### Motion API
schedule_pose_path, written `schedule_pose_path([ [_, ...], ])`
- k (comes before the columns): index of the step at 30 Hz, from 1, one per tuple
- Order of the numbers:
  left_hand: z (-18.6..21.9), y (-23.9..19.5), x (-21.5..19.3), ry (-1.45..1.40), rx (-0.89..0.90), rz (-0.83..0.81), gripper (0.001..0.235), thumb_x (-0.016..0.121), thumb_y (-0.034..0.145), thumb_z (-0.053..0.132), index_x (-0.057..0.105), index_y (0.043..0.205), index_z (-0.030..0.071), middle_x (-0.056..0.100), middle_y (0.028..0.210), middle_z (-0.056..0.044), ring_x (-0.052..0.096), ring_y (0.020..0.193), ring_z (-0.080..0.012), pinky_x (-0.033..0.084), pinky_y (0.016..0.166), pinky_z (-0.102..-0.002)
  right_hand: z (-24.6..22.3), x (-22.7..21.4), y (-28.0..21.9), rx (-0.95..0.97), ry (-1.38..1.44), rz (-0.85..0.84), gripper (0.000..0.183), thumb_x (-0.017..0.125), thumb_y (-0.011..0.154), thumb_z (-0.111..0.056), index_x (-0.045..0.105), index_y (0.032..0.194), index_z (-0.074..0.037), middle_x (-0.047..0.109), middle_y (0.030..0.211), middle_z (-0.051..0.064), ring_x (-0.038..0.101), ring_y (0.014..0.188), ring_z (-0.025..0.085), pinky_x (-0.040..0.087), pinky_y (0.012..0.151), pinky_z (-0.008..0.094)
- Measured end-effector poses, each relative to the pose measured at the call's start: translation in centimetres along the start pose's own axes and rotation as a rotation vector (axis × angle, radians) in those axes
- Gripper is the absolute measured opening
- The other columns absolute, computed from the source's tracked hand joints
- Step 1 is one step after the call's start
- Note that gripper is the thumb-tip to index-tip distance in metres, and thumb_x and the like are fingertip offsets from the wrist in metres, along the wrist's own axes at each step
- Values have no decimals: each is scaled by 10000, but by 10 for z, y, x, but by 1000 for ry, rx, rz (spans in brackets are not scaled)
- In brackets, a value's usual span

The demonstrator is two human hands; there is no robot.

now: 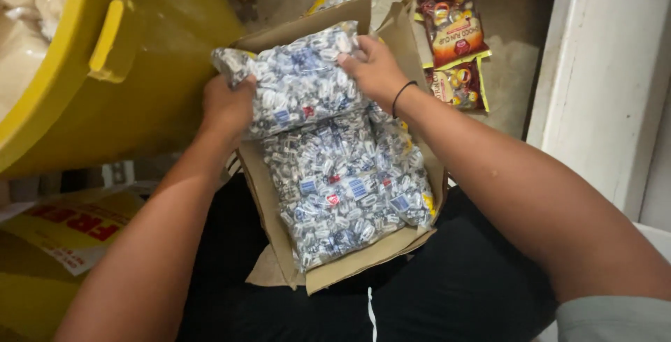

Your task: The person sorts various bags of snacks and candies and packs them into a cardboard box on the floor.

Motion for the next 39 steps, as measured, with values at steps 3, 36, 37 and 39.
schedule_pose_path([
  [3,11,-7,-9,164,105,96,340,732,920,237,696,1143,-17,757,1027,-145,718,922,-254,538,834,-395,1,0,6,-27,153,-28,500,712,951,-186,513,1366,8,659,1347,158,650,1197,168,540,986,284],
  [36,61,-85,46,1169,593,-280,980,733,819,416,194,1613,218,156,1652,-252,186,1515,-433,189,1151,-686,-61,37,-66,-293,-1187,-278,828,562,974,-515,204,1610,-124,170,1693,105,250,1513,393,252,1183,577],
  [37,62,-85,46,1183,585,-275,983,733,817,422,192,1613,222,158,1651,-248,187,1514,-427,179,1154,-686,-62,37,-67,-295,-1186,-274,829,562,974,-513,201,1610,-124,165,1695,107,250,1512,397,251,1182,577],
  [39,60,-86,48,1198,574,-273,986,734,815,427,190,1613,227,160,1650,-244,187,1514,-421,170,1157,-686,-56,38,-69,-294,-1183,-273,829,563,974,-511,199,1610,-123,160,1697,109,250,1512,401,250,1182,578],
])
Point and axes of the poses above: each hand's wrist, its own y-axis towards the middle knuckle, its own x-axis out of the palm, z = x × y, the point moved 7 cm from there along y, towards the middle knuckle
